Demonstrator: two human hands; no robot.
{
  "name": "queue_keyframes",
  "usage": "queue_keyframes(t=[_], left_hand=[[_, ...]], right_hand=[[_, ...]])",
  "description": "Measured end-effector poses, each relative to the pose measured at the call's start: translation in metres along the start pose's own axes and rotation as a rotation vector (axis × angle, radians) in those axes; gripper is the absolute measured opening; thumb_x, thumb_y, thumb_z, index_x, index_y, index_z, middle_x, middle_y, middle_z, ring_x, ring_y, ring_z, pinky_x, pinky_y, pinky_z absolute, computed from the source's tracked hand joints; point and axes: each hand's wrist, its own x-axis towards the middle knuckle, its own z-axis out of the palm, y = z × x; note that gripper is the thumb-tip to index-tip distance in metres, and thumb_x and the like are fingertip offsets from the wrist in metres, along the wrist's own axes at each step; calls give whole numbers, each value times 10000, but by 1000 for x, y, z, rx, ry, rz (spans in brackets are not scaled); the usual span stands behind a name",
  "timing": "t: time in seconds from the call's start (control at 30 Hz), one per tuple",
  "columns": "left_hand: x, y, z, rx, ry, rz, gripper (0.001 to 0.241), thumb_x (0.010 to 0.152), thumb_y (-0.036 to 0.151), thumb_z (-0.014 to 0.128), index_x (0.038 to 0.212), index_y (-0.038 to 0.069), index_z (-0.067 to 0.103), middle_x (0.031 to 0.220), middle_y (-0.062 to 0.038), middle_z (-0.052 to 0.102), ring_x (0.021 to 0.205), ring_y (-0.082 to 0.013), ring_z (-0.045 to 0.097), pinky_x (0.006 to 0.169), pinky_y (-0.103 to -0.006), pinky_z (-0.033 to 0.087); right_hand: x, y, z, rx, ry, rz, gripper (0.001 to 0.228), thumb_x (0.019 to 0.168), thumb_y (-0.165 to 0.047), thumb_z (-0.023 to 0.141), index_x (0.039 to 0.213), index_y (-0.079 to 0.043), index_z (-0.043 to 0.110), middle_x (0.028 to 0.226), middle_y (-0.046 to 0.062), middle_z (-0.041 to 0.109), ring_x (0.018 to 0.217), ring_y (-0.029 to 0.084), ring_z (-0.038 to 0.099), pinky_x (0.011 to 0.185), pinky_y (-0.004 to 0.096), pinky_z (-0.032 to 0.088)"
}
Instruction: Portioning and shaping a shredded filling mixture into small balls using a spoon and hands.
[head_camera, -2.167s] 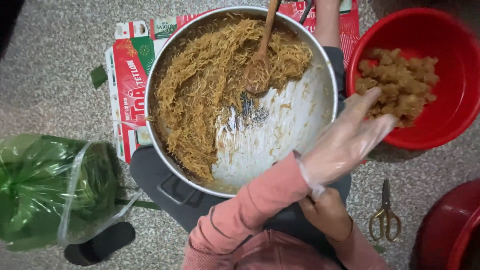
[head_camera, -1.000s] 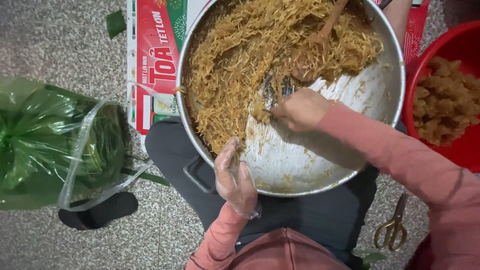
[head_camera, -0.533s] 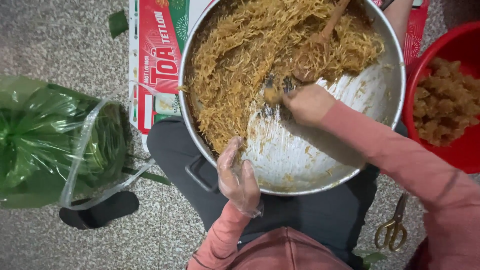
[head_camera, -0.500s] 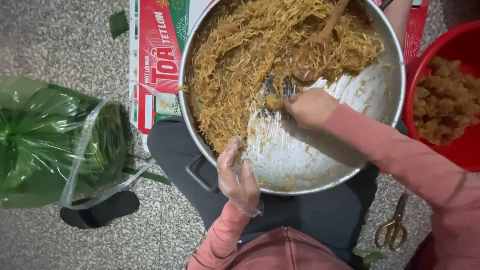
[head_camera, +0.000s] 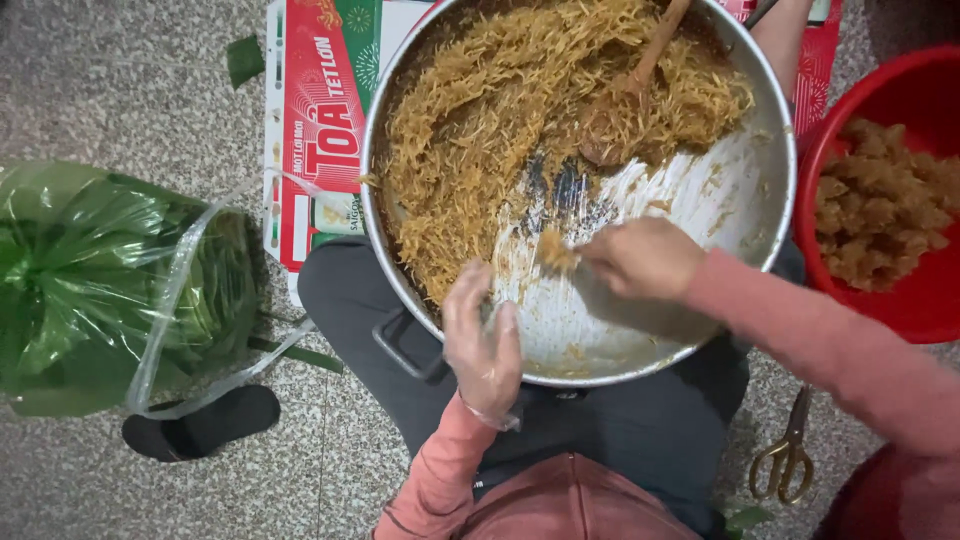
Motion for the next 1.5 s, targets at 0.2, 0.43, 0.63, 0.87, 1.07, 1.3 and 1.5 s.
queue_keyframes(t=[0.2,0.43,0.63,0.87,1.07,1.3,1.5], left_hand=[[7,20,14,21,-488,-126,437,1008,180,601,1313,-125,526,1154,-307,563,1116,-474,602,985,-574,513],[-4,-3,11,52,-338,-122,289,931,-51,547,1217,-48,591,1009,-148,652,828,-244,669,723,-317,621],[-2,-5,-2,-668,-210,-917,319,1035,253,588,793,44,594,535,8,490,380,-89,408,341,-251,372],[12,12,4,-617,-307,-922,500,1095,353,429,684,91,535,491,32,394,371,-129,477,441,-322,547],[9,-2,5,-855,-462,-1071,556,1031,278,507,1464,-69,483,1398,-336,544,1010,-335,688,898,-425,622],[1,-12,8,-1020,-141,-1255,437,1036,412,586,1015,-9,699,620,-28,590,378,-59,432,410,-283,558],[2,-10,10,-1049,-132,-1186,506,1079,317,517,618,108,521,440,24,371,313,-105,353,317,-285,464]], right_hand=[[-64,-68,-40,722,70,14,266,883,-145,640,1111,-88,767,933,197,792,928,447,739,815,542,600],[-127,-128,-91,176,526,154,361,817,-25,679,1177,-8,688,814,47,660,534,177,582,471,322,487],[-160,-130,-47,425,678,523,314,844,-36,712,1155,-60,754,703,28,650,438,174,495,451,325,414],[-166,-131,5,577,706,644,299,842,-56,726,1137,-84,771,670,22,654,424,152,476,421,302,380],[-164,-131,9,608,749,618,284,846,-39,729,1128,-40,756,702,24,682,439,132,483,430,291,393],[-163,-130,16,660,774,599,282,841,0,741,1122,0,749,718,24,666,463,103,448,439,255,364],[-159,-130,15,707,757,616,286,866,-19,726,1150,-10,756,666,24,624,467,101,411,445,251,328]])
